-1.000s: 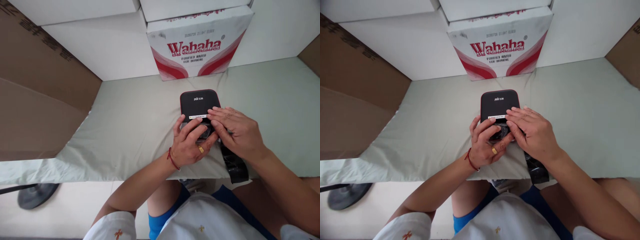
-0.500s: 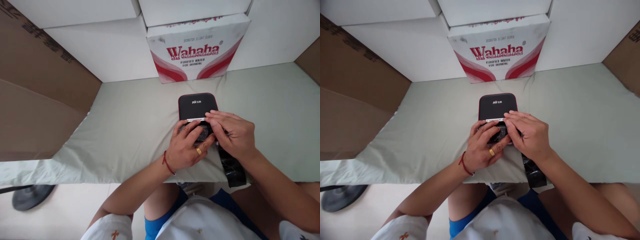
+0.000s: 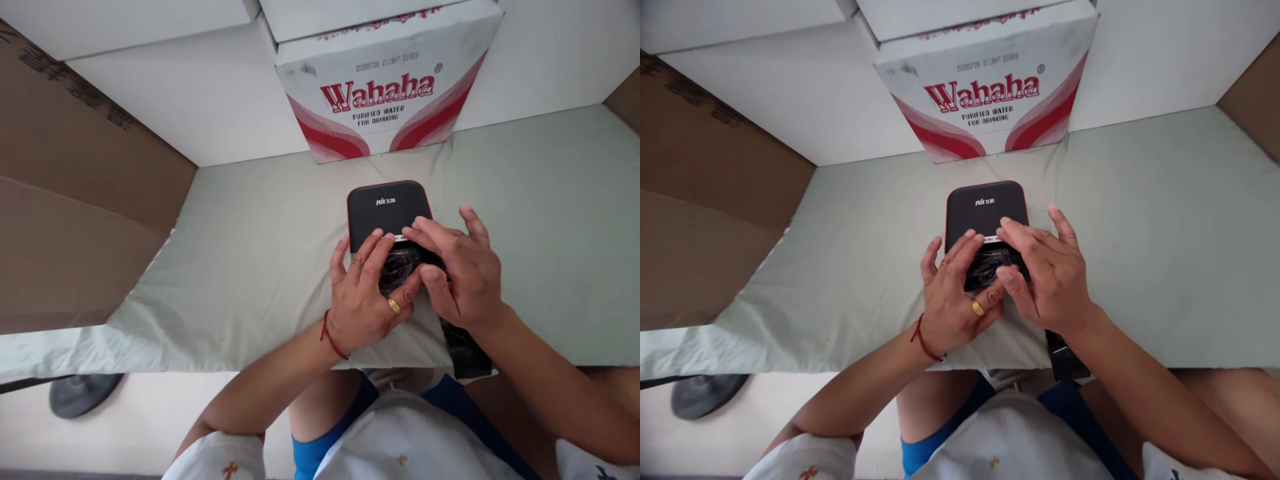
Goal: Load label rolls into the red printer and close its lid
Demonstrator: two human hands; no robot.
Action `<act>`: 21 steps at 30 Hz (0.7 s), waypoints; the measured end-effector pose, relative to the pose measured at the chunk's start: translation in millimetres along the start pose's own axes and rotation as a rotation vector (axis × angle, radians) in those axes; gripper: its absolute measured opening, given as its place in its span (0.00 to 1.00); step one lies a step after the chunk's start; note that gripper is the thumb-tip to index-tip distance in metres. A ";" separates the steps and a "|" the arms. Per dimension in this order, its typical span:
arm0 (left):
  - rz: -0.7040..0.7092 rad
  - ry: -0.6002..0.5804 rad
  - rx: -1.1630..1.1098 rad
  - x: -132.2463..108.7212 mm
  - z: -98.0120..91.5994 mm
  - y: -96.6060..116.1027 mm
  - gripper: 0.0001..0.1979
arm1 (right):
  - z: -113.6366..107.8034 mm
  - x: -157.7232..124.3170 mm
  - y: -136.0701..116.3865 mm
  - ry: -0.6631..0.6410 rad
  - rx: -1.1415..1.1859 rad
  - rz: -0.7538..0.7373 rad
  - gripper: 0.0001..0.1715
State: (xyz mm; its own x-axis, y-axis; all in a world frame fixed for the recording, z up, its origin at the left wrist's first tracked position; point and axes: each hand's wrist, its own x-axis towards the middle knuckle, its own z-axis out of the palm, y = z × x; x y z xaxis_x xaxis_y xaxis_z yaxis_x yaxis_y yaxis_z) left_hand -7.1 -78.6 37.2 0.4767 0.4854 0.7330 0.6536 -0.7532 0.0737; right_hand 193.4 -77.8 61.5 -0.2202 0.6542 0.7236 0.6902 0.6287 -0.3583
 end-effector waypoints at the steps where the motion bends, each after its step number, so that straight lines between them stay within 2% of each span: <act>1: -0.002 -0.027 0.014 -0.4 -0.9 1.3 0.22 | 0.0 0.4 0.3 0.001 -0.004 0.002 0.29; 4: -0.009 -0.100 0.043 0.2 -5.5 3.9 0.22 | -0.7 2.3 1.0 -0.009 -0.028 0.025 0.24; 8: 0.006 -0.106 0.080 3.8 -10.7 3.6 0.21 | -3.1 7.1 -0.7 -0.029 -0.062 0.046 0.18; 13: 0.017 -0.128 0.073 4.9 -6.8 -0.9 0.21 | -1.2 8.0 -1.4 -0.014 -0.062 0.089 0.15; 18: 0.001 -0.026 -0.062 1.0 -3.9 -5.0 0.23 | 4.4 -1.5 5.5 0.013 0.021 0.021 0.15; 21: -0.126 0.086 -0.260 -3.4 -10.4 -10.5 0.27 | 4.2 -4.4 8.2 0.029 0.094 -0.019 0.14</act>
State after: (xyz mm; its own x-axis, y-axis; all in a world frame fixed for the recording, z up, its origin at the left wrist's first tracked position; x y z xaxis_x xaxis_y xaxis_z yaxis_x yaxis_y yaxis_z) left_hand -21.7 -76.9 40.9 0.3426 0.5511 0.7609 0.5269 -0.7832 0.3301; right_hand 197.1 -73.8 52.9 -0.2117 0.6306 0.7467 0.6178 0.6783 -0.3977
